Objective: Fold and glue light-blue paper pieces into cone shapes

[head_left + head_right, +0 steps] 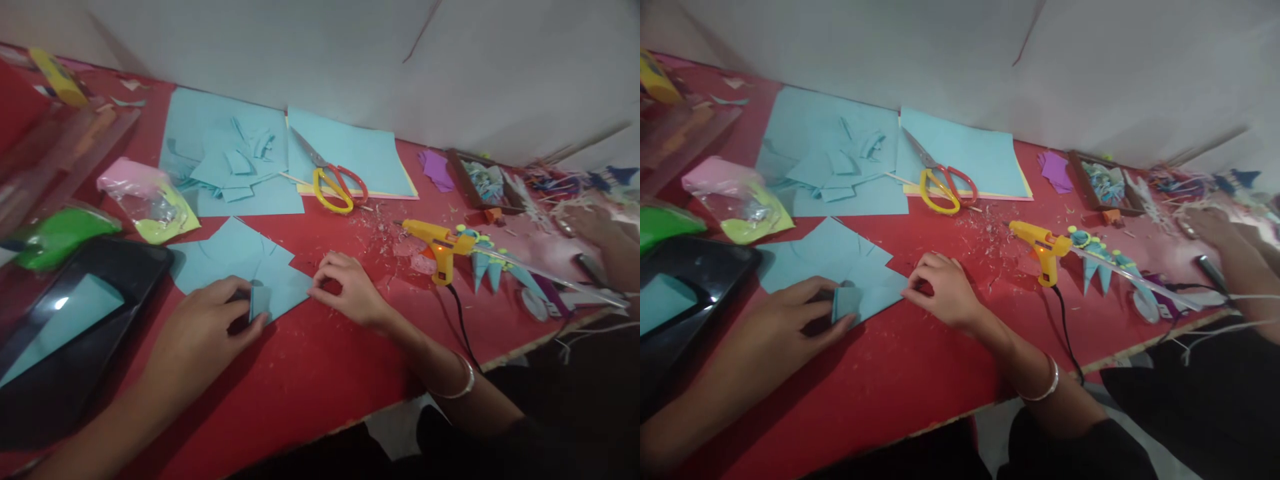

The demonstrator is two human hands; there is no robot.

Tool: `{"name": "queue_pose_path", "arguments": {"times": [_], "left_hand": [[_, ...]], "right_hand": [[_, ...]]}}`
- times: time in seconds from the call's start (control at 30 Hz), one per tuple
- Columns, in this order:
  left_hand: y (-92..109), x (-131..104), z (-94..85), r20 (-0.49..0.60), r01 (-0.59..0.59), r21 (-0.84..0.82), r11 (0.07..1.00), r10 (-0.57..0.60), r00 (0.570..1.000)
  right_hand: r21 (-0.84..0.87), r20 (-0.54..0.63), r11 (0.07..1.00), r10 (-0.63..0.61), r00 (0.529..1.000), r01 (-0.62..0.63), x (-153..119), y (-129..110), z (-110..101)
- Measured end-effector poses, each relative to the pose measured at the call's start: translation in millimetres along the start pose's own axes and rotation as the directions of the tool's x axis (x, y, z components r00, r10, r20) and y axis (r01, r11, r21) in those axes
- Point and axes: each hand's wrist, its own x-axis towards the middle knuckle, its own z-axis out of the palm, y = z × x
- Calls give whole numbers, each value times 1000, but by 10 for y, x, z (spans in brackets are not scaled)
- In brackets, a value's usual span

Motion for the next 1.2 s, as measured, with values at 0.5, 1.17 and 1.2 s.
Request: {"name": "queue_pose_path", "arguments": {"times": [0.5,1.17,1.2], "left_hand": [[15,-43,34,-11,68,61,996,-68,998],[-29,-56,76,-70,-40,116,992,48,996],[-33,-58,79,-78,-43,119,992,53,996]], "right_hand": [[-41,-4,999,-13,1000,12,-20,8,11],[106,-60,993,-42,997,48,-76,80,-96],[84,-52,995,-51,997,55,-77,71,-88]]}}
